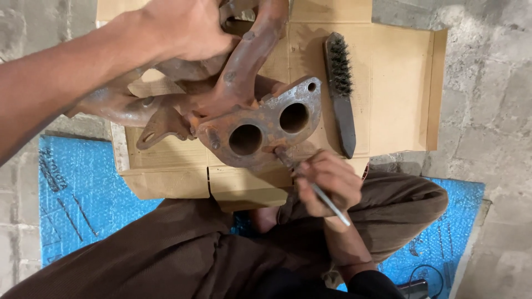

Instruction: Cleaning carbon buildup and rust from exhaust manifold ports using a wire brush and a scraper.

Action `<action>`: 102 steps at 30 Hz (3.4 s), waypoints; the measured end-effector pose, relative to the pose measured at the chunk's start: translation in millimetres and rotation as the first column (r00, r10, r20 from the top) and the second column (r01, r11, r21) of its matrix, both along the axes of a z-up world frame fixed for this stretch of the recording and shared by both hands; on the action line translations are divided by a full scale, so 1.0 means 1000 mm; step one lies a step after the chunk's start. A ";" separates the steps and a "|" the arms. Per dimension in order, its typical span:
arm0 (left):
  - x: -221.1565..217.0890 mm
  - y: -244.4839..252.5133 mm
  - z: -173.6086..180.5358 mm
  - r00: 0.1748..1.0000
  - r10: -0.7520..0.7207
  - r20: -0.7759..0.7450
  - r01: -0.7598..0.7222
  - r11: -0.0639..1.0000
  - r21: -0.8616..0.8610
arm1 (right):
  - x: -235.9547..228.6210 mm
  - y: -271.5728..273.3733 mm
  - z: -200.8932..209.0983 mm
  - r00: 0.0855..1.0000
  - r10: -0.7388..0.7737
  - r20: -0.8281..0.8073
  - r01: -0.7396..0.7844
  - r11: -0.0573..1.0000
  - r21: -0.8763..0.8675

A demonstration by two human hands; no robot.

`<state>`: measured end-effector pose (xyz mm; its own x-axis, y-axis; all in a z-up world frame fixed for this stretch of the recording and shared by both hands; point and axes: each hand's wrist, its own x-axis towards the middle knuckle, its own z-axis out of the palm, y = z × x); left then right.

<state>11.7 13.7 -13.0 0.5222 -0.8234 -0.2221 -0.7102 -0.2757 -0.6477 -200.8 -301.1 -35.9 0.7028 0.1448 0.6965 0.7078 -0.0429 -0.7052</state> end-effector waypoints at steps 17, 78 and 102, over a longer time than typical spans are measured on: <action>-0.005 -0.014 0.023 0.743 0.330 -0.582 -0.577 0.756 -0.307 | 0.000 0.004 0.010 0.982 -0.165 -0.098 0.165 0.986 -0.002; -0.009 -0.023 0.034 0.526 0.443 -0.725 -0.781 0.590 -0.206 | -0.004 0.005 0.012 0.975 -0.214 -0.064 0.215 0.976 0.015; -0.046 -0.040 0.068 0.682 0.246 -0.689 -0.716 0.417 -0.560 | -0.004 0.014 0.041 0.984 -0.157 -0.078 0.158 0.987 0.007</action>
<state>-34.6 -26.5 54.8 0.9125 -0.4091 -0.0010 -0.3835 -0.8563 0.3458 -204.9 -287.2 5.3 0.7679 0.0187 0.6403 0.6361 -0.1399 -0.7588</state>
